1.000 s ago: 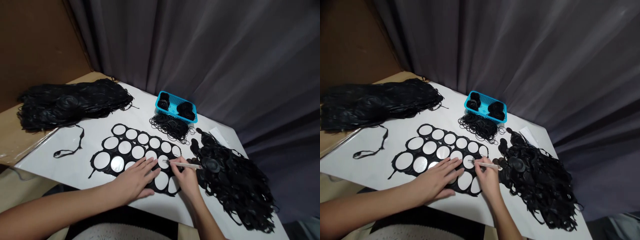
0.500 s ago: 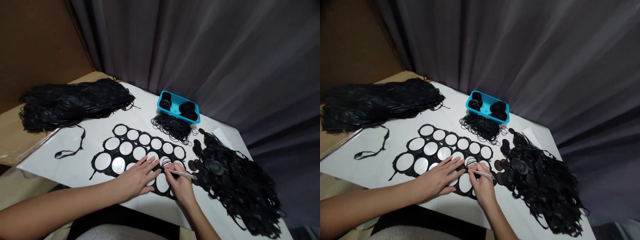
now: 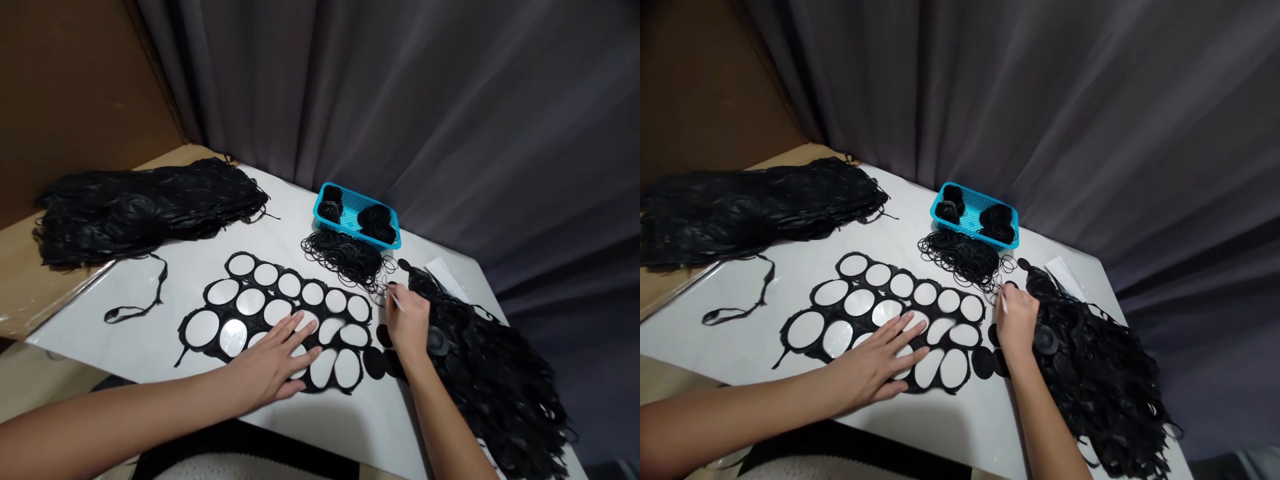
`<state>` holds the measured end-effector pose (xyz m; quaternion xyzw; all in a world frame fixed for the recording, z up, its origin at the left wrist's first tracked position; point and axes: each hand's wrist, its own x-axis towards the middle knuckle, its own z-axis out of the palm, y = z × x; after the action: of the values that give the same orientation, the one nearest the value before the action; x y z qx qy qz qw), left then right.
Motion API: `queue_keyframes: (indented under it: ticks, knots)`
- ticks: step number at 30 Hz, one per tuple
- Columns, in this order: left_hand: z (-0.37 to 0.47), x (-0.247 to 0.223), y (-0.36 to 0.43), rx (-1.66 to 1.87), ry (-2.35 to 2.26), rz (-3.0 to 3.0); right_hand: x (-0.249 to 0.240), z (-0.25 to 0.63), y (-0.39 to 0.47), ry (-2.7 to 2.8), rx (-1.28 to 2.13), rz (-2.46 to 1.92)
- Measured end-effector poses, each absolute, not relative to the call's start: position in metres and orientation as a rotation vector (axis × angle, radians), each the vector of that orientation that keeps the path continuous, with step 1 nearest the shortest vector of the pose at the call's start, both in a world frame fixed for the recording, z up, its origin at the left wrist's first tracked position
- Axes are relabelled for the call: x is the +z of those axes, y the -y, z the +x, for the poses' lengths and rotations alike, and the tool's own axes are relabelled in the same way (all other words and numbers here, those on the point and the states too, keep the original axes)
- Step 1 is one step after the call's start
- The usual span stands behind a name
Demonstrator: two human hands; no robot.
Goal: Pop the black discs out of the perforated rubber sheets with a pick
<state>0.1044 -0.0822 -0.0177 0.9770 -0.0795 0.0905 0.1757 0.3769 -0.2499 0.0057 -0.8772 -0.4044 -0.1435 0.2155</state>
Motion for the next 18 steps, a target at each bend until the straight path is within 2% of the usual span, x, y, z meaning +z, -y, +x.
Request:
queue_keyframes:
  ticks: [4,10,18]
  knots:
    - [0.112,-0.006,0.076,0.211,0.226,2.757,0.015,0.393,0.246,0.851,-0.080,-2.308]
    - [0.148,-0.001,0.058,0.198,0.287,2.726,0.014,0.340,0.224,0.905,0.488,-2.005]
    - [0.152,-0.016,0.062,0.240,0.333,2.801,-0.002,0.320,0.221,0.994,0.546,-1.956]
